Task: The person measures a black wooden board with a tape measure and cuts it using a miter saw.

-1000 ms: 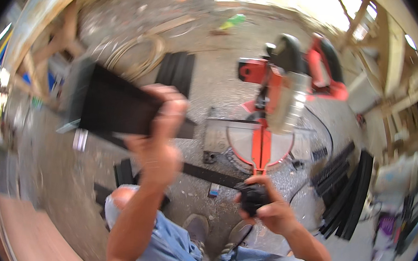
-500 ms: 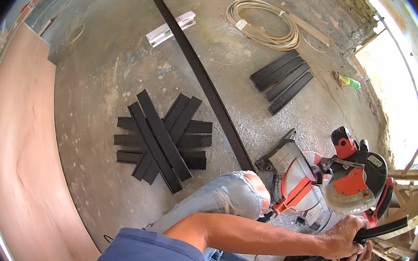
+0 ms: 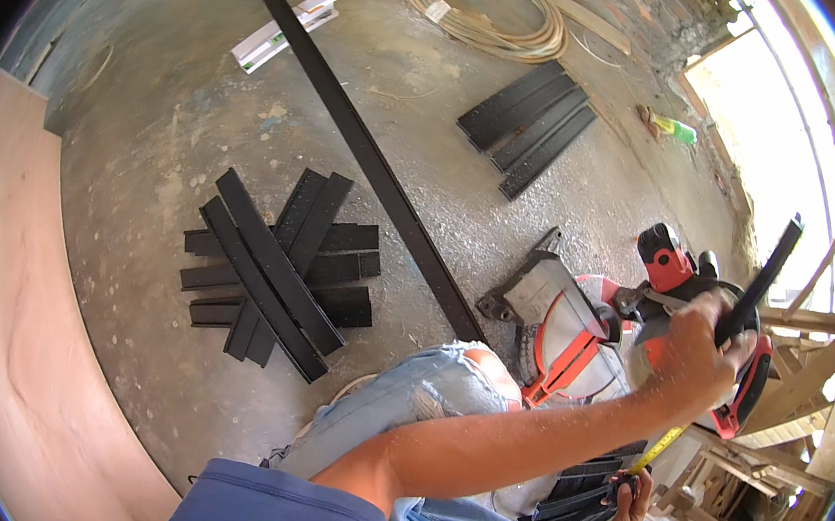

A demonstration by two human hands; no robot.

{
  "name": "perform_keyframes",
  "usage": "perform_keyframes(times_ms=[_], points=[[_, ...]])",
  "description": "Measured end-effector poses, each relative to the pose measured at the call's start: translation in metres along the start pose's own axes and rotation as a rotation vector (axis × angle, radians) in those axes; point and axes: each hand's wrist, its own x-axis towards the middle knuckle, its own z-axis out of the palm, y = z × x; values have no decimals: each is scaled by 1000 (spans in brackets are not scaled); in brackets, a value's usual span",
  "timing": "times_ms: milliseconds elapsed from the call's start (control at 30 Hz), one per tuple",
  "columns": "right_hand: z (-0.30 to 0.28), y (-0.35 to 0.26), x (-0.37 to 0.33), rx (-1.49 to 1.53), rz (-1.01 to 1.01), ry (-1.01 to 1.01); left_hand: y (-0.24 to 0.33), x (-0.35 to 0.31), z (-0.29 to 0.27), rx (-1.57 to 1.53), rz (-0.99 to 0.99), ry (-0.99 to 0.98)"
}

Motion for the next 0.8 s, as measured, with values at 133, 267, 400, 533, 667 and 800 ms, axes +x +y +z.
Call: perform_keyframes(times_ms=[133, 267, 400, 533, 667, 800], points=[[12, -23, 13, 159, 21, 122, 0, 10, -11, -247, -289, -7], [17, -53, 29, 85, -154, 259, -15, 5, -9, -477, -422, 10], [23, -73, 29, -49, -271, 354, -16, 9, -13, -442, -335, 14], [24, -79, 29, -151, -339, 341, -2, 17, -23, -348, -232, -4], [26, -82, 26, -152, -325, 292, 9, 20, -28, -402, -268, -24], [28, -78, 25, -88, -362, 331, 4, 17, -26, -415, -316, 11]])
